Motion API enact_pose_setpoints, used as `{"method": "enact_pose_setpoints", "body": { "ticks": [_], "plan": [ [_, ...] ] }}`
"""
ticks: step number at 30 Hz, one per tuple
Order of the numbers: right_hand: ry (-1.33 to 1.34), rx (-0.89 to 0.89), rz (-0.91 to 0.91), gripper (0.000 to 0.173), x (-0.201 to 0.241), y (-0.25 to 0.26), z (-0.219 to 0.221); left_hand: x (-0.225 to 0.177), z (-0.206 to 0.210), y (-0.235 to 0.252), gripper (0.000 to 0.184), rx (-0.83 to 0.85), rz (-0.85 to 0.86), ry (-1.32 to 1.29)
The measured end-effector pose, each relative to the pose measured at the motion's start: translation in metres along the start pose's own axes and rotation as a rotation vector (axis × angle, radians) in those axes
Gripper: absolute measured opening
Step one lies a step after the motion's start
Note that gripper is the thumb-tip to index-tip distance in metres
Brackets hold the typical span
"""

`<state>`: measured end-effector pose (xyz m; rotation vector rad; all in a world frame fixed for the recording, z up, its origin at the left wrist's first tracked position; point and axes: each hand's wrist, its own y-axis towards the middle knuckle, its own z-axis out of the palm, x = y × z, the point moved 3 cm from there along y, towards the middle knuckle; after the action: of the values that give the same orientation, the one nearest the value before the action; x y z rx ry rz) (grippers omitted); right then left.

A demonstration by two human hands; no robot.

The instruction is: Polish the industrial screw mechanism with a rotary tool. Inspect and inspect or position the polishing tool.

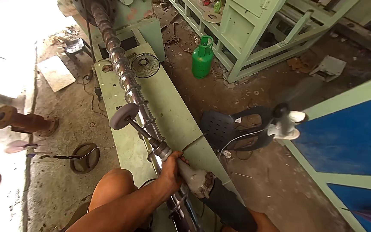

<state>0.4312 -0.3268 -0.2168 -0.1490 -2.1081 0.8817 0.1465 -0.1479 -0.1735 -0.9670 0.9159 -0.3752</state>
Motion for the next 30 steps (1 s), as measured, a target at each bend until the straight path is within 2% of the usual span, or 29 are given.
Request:
{"method": "enact_pose_setpoints", "body": {
  "ticks": [6,11,19,25,27,29,30],
  "plan": [
    [-0.100,0.033,-0.071,0.057,0.073,0.007,-0.026,-0.070,-0.022,-0.030,0.006,0.083,0.082,-0.115],
    [-0.143,0.009,-0.141,0.056,0.127,0.030,-0.027,-0.114,-0.048,-0.019,0.008,0.084,0.098,-0.262],
    [-0.272,0.020,0.030,0.049,0.194,0.038,-0.018,-0.150,-0.083,-0.012,0.011,0.027,0.009,-0.364],
    [-0.233,0.172,0.002,0.057,0.236,0.037,-0.028,-0.172,-0.089,-0.001,0.026,0.028,-0.032,-0.424],
    [-0.169,0.234,0.008,0.067,0.245,0.040,-0.042,-0.176,-0.091,0.001,0.027,0.031,-0.030,-0.441],
    [-0.196,0.192,-0.034,0.084,0.263,0.049,-0.069,-0.178,-0.093,0.003,0.026,0.031,-0.039,-0.454],
    [-0.222,0.128,-0.080,0.086,0.278,0.060,-0.080,-0.178,-0.095,0.003,0.027,0.025,-0.044,-0.457]
  ]
}}
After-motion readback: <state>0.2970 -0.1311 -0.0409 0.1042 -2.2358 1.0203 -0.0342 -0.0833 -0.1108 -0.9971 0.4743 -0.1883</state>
